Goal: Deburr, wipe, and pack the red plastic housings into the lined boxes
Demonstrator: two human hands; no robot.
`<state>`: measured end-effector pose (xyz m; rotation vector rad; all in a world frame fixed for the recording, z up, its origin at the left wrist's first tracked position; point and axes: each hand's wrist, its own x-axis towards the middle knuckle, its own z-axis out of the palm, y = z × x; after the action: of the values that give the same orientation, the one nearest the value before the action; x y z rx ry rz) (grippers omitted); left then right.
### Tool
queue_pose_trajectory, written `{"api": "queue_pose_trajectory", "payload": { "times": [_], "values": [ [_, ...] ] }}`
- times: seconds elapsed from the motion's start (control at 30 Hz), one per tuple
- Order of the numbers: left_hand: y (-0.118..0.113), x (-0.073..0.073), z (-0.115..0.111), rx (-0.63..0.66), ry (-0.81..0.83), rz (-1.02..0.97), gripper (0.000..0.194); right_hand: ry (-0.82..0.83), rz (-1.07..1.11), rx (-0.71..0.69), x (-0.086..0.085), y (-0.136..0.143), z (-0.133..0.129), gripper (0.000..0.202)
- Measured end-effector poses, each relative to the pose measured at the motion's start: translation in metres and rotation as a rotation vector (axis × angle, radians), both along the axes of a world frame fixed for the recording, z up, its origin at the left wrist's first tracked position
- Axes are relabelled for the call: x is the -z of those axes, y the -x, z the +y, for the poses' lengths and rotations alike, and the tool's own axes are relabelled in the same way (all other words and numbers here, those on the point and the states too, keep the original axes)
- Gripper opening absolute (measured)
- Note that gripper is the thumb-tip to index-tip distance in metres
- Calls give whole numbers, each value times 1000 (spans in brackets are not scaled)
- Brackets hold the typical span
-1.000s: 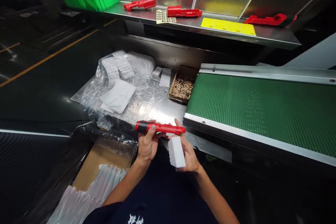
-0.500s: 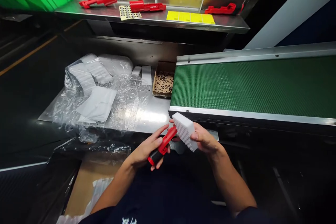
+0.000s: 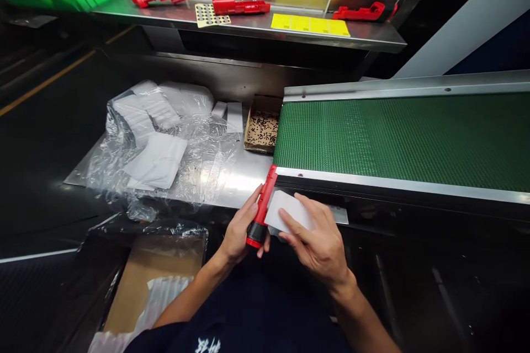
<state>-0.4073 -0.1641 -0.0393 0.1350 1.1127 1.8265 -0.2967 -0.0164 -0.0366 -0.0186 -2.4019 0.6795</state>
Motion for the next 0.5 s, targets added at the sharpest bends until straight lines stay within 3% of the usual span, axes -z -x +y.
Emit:
{"api": "queue_pose_trajectory", "payload": {
  "times": [0.23, 0.4, 0.5],
  "values": [
    [-1, 3, -3, 45, 30, -32, 81, -146, -22, 47, 4, 8, -12, 45],
    [1, 5, -7, 76, -16, -68, 75, -231, -21, 245, 4, 13, -8, 43],
    [2, 5, -7, 48, 27, -51, 79, -246, -17, 193, 0, 15, -11, 38]
  ]
}}
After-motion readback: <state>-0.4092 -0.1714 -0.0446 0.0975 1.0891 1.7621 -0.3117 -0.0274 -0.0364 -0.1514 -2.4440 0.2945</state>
